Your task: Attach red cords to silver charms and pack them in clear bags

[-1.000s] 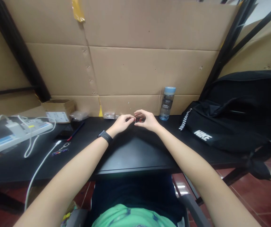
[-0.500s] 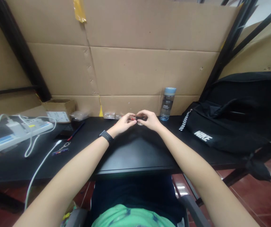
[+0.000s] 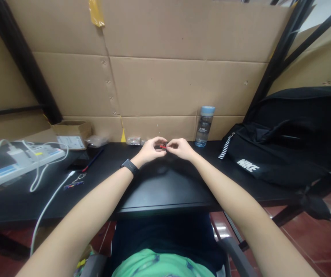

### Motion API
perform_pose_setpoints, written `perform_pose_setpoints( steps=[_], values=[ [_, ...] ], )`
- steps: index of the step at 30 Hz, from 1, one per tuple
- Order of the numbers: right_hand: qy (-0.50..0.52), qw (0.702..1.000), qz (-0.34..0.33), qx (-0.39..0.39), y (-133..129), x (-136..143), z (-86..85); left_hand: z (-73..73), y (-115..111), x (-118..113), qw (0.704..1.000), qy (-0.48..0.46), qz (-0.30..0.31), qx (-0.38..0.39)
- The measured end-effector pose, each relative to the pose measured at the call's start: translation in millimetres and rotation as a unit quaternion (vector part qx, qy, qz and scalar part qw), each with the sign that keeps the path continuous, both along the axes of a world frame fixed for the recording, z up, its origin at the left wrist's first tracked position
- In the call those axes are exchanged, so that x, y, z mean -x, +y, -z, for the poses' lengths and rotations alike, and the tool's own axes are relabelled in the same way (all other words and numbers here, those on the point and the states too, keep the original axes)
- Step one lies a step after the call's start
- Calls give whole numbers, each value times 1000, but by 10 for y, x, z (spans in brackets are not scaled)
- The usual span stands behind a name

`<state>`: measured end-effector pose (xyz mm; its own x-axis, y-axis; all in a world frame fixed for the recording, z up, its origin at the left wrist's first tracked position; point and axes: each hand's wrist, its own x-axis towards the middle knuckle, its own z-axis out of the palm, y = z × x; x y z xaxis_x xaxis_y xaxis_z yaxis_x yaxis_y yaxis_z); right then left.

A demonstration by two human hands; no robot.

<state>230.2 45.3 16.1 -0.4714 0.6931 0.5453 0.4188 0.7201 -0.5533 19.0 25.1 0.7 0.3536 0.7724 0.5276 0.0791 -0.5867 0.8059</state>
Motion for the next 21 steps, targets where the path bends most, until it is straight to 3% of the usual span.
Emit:
perform_pose_setpoints(
  steps=[10,17,21],
  values=[
    [63,993,-57,75,22,42,8,-51,-72,-62,1000,5,-2,-25],
    [67,991,-36,107,84,-30,27,-43,-59,-50,998,7,-53,-28],
    [67,989,-41,124,89,-63,23,-42,-48,-15,999,29,-39,-21]
  ],
)
